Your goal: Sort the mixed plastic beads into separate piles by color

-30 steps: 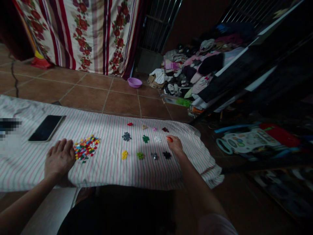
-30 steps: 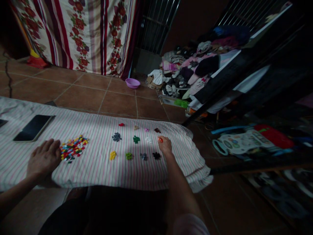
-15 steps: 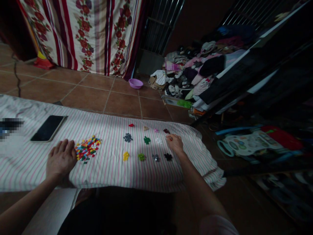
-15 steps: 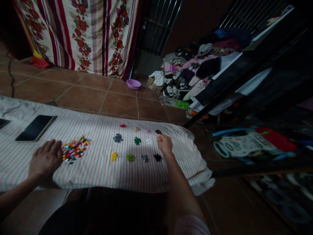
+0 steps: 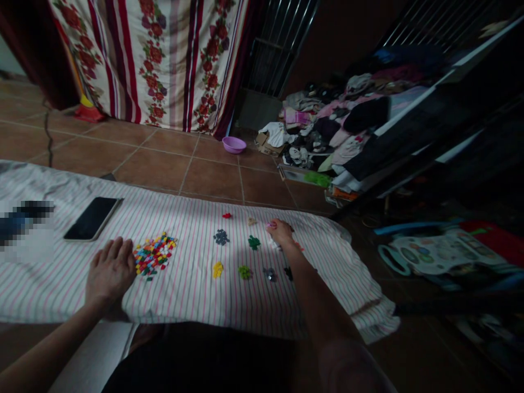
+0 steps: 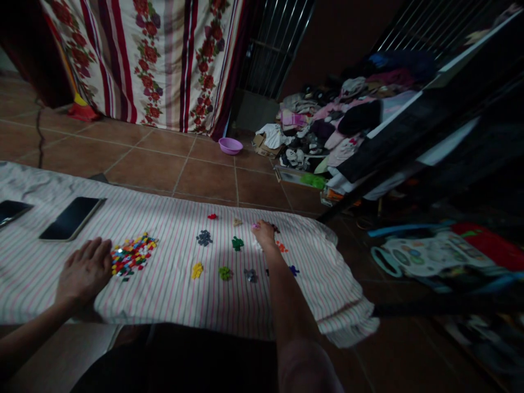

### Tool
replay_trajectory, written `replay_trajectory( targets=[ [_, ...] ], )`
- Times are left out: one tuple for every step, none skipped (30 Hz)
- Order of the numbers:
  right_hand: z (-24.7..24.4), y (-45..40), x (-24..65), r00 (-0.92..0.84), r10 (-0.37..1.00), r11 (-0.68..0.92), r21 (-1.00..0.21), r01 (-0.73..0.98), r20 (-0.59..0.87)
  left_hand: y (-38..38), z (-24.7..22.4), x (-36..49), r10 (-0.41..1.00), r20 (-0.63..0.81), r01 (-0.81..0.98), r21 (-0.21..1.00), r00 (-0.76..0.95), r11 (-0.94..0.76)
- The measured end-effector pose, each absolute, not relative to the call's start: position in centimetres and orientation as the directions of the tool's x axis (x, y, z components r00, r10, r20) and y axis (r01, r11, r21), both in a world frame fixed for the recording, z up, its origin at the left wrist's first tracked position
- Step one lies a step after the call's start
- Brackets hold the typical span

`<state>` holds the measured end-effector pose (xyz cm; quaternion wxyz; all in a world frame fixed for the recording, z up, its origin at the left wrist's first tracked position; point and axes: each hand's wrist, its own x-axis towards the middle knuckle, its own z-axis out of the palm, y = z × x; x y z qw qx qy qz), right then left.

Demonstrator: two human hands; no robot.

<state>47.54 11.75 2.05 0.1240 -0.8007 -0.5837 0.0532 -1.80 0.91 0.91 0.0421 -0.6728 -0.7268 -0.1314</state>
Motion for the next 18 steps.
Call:
replay_trajectory(
  targets=[
    [2.1, 11.9, 47.3, 0.303, 0.952, -0.282, -0.250, 0.926, 0.048, 0.9, 0.8, -1.8, 0.968, 0.236, 0.991, 0.120, -0.091, 0.064],
    [2.2, 12.0, 47.1, 0.297, 0.954, -0.280, -0.239, 0.930, 0.038, 1.0, 0.7, -1.9, 0.968, 0.231, 0.992, 0.104, -0.095, 0.072],
    [2.3, 12.1, 46.8, 0.300, 0.953, -0.285, -0.230, 0.931, 0.035, 1.0, 0.7, -1.9, 0.969, 0.224, 0.993, 0.090, -0.100, 0.082],
    [2.4, 12.2, 46.6, 0.307, 0.951, -0.292, -0.224, 0.930, 0.035, 1.0, 0.6, -1.9, 0.971, 0.217, 0.993, 0.077, -0.104, 0.089],
    [2.4, 12.3, 46.5, 0.317, 0.948, -0.302, -0.222, 0.927, 0.035, 1.0, 0.5, -1.9, 0.972, 0.212, 0.993, 0.069, -0.107, 0.094],
    [2.4, 12.5, 46.3, 0.326, 0.945, -0.310, -0.222, 0.924, 0.036, 1.0, 0.5, -1.9, 0.972, 0.210, 0.993, 0.063, -0.109, 0.098],
    [2.4, 12.6, 46.2, 0.333, 0.942, -0.317, -0.224, 0.922, 0.038, 1.1, 0.5, -1.8, 0.971, 0.213, 0.993, 0.059, -0.111, 0.100],
    [2.4, 12.7, 46.1, 0.339, 0.940, -0.322, -0.225, 0.920, 0.039, 1.1, 0.4, -1.8, 0.969, 0.219, 0.993, 0.059, -0.112, 0.102],
    [2.4, 12.8, 46.1, 0.342, 0.939, -0.324, -0.226, 0.919, 0.041, 1.1, 0.4, -1.8, 0.967, 0.227, 0.993, 0.061, -0.113, 0.101],
    [2.4, 12.9, 46.0, 0.341, 0.939, -0.324, -0.226, 0.919, 0.043, 1.1, 0.3, -1.8, 0.965, 0.238, 0.993, 0.066, -0.114, 0.101],
    [2.3, 12.9, 46.0, 0.341, 0.939, -0.323, -0.227, 0.919, 0.045, 1.1, 0.2, -1.8, 0.962, 0.246, 0.992, 0.071, -0.115, 0.100],
    [2.3, 12.9, 46.1, 0.342, 0.939, -0.323, -0.229, 0.918, 0.045, 1.1, 0.2, -1.8, 0.961, 0.253, 0.992, 0.078, -0.114, 0.097],
    [2.3, 12.9, 46.1, 0.345, 0.937, -0.326, -0.234, 0.916, 0.044, 1.1, 0.1, -1.9, 0.961, 0.254, 0.992, 0.085, -0.112, 0.093],
    [2.4, 12.8, 46.1, 0.351, 0.935, -0.332, -0.240, 0.912, 0.041, 1.1, 0.0, -1.9, 0.961, 0.254, 0.992, 0.092, -0.107, 0.086],
    [2.5, 12.7, 46.1, 0.358, 0.933, -0.337, -0.248, 0.908, 0.041, 1.1, 0.0, -2.0, 0.962, 0.253, 0.992, 0.097, -0.101, 0.078],
    [2.6, 12.6, 46.1, 0.361, 0.931, -0.336, -0.260, 0.905, 0.051, 1.0, -0.1, -2.0, 0.963, 0.253, 0.993, 0.099, -0.093, 0.070],
    [2.8, 12.4, 46.0, 0.363, 0.928, -0.329, -0.279, 0.902, 0.078, 1.0, -0.1, -2.1, 0.963, 0.255, 0.993, 0.100, -0.086, 0.062],
    [3.0, 12.3, 45.7, 0.364, 0.923, -0.314, -0.307, 0.898, 0.121, 1.0, -0.2, -2.2, 0.963, 0.260, 0.993, 0.101, -0.078, 0.054]
  ],
)
